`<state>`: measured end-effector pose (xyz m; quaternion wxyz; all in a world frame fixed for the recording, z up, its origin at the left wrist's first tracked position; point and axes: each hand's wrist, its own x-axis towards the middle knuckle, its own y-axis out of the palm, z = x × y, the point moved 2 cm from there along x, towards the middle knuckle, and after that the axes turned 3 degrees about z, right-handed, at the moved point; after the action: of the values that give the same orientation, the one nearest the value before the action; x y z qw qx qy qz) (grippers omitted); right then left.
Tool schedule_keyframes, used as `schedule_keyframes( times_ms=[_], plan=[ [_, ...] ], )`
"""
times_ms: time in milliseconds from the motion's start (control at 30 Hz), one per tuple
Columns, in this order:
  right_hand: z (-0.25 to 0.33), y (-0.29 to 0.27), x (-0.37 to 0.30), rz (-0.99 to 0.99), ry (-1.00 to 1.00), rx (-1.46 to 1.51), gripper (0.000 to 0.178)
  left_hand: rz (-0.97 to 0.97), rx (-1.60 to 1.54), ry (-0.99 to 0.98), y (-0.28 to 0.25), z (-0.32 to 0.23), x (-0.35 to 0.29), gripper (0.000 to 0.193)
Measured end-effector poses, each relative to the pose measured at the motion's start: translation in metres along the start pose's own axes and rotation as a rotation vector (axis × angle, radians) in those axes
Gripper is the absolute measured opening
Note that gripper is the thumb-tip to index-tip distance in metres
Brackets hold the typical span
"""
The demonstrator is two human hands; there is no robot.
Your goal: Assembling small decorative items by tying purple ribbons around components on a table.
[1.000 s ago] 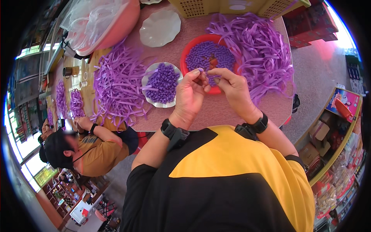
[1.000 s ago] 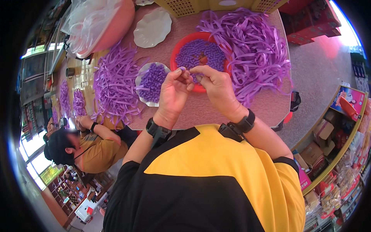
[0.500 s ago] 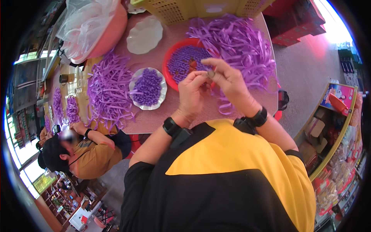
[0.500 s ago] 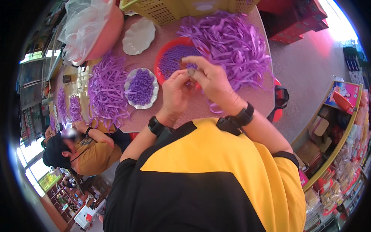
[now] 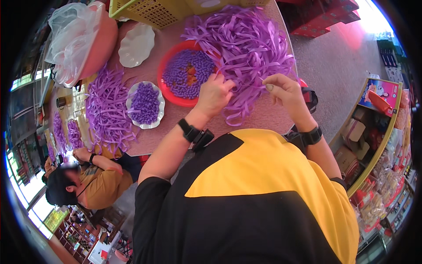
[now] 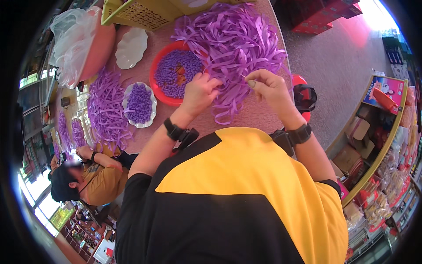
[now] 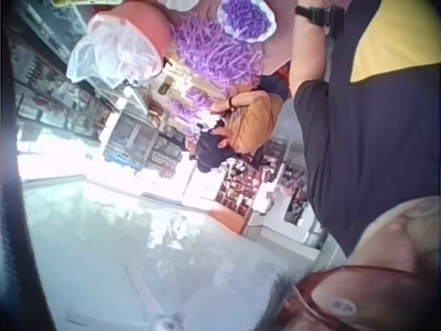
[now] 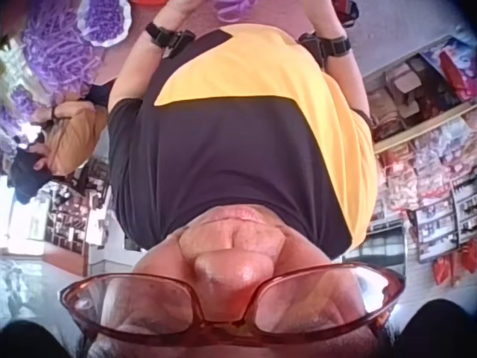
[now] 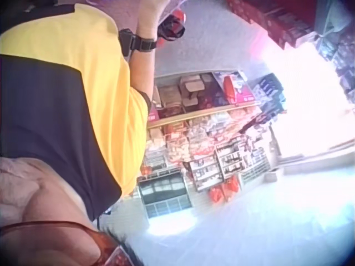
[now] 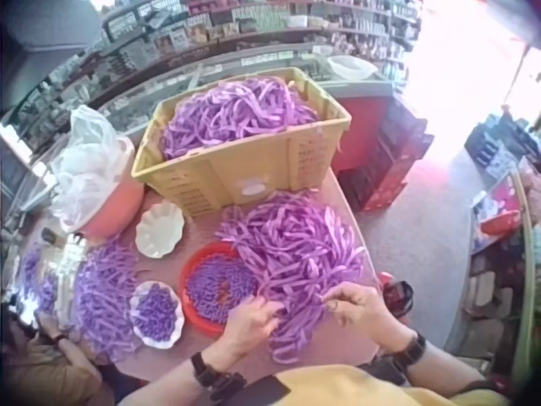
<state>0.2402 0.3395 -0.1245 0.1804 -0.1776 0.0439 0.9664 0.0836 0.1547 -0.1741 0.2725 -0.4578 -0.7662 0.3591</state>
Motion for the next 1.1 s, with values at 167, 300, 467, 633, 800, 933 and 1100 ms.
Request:
schedule_keyframes(
  times_ms=[167,300,467,633,800,933,1100],
  plan=[
    [0.012,-0.002,0.006,0.041,-0.003,0.23,0.016,-0.01,-0.209,0.032,-0.028,-0.034,0.011,0.012],
    [0.036,0.018,0.02,0.136,-0.04,0.271,0.015,-0.021,-0.426,0.018,-0.067,-0.055,0.007,0.014],
    [0.028,0.044,0.036,0.356,-0.053,0.233,0.014,-0.045,-1.059,-0.281,-0.091,-0.061,-0.009,0.008],
    [0.042,0.042,0.046,0.251,-0.087,0.219,0.016,-0.165,-1.523,-0.362,-0.094,-0.041,-0.034,0.008],
    [0.021,0.07,0.049,0.381,0.008,0.158,0.015,-0.217,-1.65,-0.272,-0.088,-0.033,-0.04,0.009],
    [-0.013,0.076,0.053,0.291,-0.011,0.198,0.013,-0.323,-1.926,-0.347,-0.084,-0.011,-0.049,0.012],
    [-0.023,0.068,0.047,0.307,0.036,0.138,0.011,-0.406,-1.947,-0.451,-0.085,-0.001,-0.064,0.015]
  ],
)
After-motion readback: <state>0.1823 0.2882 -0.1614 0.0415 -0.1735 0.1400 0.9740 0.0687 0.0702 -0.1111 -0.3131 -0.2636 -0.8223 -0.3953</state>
